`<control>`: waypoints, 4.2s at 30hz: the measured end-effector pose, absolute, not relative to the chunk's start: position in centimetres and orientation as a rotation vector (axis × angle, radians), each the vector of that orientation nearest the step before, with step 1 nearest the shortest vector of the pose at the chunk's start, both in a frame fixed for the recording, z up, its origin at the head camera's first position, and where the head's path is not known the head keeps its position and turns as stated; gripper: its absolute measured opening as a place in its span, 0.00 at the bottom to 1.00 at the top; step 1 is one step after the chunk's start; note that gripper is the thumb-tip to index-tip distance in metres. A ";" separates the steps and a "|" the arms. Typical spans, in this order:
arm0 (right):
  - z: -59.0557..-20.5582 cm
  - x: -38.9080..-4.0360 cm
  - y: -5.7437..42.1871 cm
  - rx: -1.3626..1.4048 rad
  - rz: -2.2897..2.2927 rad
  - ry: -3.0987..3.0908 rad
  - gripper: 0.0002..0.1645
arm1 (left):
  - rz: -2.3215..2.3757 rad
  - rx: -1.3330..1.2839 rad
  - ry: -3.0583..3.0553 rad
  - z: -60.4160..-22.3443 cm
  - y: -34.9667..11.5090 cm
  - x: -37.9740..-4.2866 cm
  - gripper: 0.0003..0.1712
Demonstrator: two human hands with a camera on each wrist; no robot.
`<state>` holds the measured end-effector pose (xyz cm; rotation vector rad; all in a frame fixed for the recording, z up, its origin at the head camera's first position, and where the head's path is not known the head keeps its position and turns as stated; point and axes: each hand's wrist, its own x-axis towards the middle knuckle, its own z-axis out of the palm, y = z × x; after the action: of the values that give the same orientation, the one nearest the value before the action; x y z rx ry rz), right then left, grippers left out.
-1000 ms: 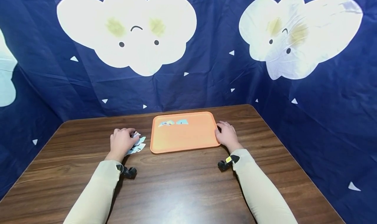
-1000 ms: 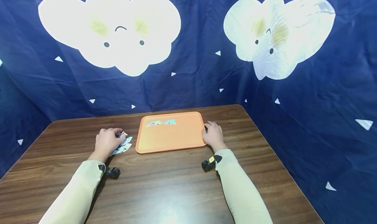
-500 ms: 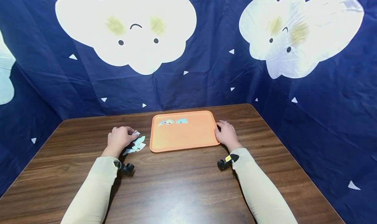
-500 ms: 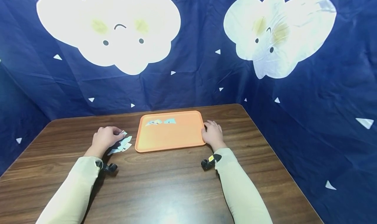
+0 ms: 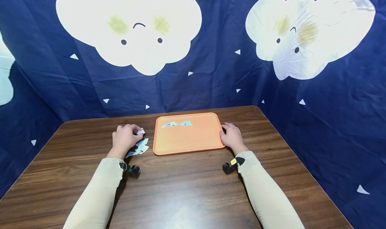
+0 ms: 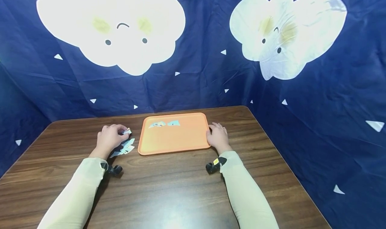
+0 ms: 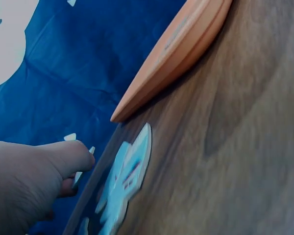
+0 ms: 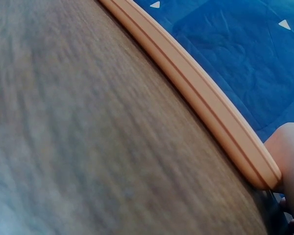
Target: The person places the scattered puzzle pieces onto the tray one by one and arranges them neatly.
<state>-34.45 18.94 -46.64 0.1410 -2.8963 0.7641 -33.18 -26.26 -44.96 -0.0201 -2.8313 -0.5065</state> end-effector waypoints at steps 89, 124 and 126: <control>-46.6 -34.6 18.6 0.135 0.753 -2.900 0.28 | -0.474 -0.431 -2.820 -44.7 -5.1 -38.9 0.12; -46.7 -34.7 18.6 0.140 0.766 -2.877 0.27 | -0.598 -0.482 -2.689 -43.7 -6.1 -38.2 0.13; -46.5 -34.7 18.7 0.142 0.767 -2.873 0.27 | -0.612 -0.490 -2.678 -43.3 -6.4 -37.7 0.13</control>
<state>-34.67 18.69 -46.54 0.1415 -2.8733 0.7673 -37.74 -6.43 -43.26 -0.4896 -2.6776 -0.6120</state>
